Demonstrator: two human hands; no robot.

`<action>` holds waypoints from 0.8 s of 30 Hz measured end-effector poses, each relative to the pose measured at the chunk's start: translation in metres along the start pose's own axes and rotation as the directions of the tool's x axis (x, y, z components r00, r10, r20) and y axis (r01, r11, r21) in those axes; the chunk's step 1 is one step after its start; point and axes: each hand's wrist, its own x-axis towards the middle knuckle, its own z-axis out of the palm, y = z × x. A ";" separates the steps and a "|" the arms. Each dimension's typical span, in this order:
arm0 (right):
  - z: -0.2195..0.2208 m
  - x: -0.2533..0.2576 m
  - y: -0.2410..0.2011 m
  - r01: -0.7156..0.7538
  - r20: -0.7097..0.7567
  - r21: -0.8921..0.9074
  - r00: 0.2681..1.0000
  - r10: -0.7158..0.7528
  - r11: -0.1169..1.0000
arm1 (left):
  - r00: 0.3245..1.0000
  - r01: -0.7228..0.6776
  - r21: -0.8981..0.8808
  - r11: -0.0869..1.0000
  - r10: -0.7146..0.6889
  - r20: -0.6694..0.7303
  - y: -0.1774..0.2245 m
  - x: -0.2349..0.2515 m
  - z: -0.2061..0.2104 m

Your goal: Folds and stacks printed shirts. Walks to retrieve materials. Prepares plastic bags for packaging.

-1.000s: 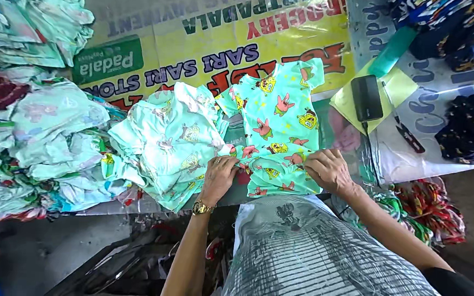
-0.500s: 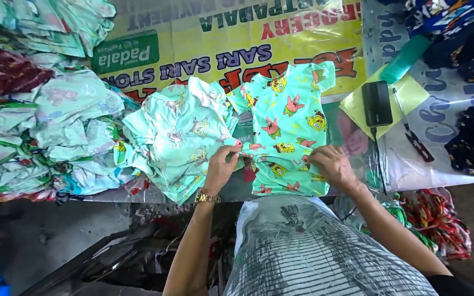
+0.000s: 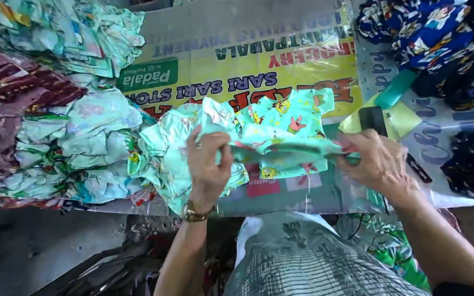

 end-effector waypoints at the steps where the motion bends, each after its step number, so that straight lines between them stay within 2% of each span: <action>1: -0.001 0.001 0.002 -0.022 0.004 -0.019 1.000 0.022 1.000 | 1.000 0.028 0.012 1.000 -0.028 0.013 -0.003 0.001 -0.004; 4: -0.005 0.005 0.005 0.030 -0.068 -0.066 0.997 -0.035 0.997 | 1.000 0.005 -0.042 0.999 -0.006 -0.019 0.004 0.005 -0.002; 6: -0.006 0.004 0.009 0.004 -0.027 -0.028 1.000 -0.005 1.000 | 0.998 0.000 -0.098 0.995 -0.006 -0.065 0.008 0.003 0.006; 8: -0.009 -0.003 0.018 -0.072 0.029 0.100 0.997 0.070 0.992 | 0.992 0.012 -0.161 0.987 -0.031 -0.120 0.013 0.000 0.009; 10: -0.017 -0.006 0.025 -0.132 0.025 0.276 0.991 0.130 0.952 | 0.988 0.028 -0.196 0.980 -0.056 -0.141 0.020 0.003 0.005; 13: -0.029 0.001 0.033 -0.152 -0.032 0.528 0.980 0.199 0.836 | 0.980 0.048 -0.163 0.985 -0.078 -0.180 0.028 0.018 0.000; 15: -0.034 0.011 0.039 -0.165 -0.077 0.601 0.962 0.262 0.782 | 0.980 0.067 -0.102 0.992 -0.085 -0.179 0.024 0.032 0.000; 17: -0.034 0.023 0.048 -0.179 -0.103 0.621 0.946 0.306 0.763 | 0.987 0.101 -0.065 0.993 -0.108 -0.115 0.012 0.046 0.004; 20: -0.023 0.046 0.064 -0.228 -0.071 0.585 0.942 0.329 0.778 | 0.978 0.200 -0.104 0.974 -0.193 0.072 -0.017 0.067 0.024; 22: 0.000 0.061 0.080 -0.327 0.028 0.554 0.927 0.375 0.766 | 0.934 0.307 -0.077 0.949 -0.285 0.216 -0.045 0.070 0.049; 24: 0.037 0.071 0.104 -0.468 0.187 0.494 0.880 0.436 0.733 | 0.862 0.395 -0.016 0.919 -0.364 0.351 -0.077 0.063 0.086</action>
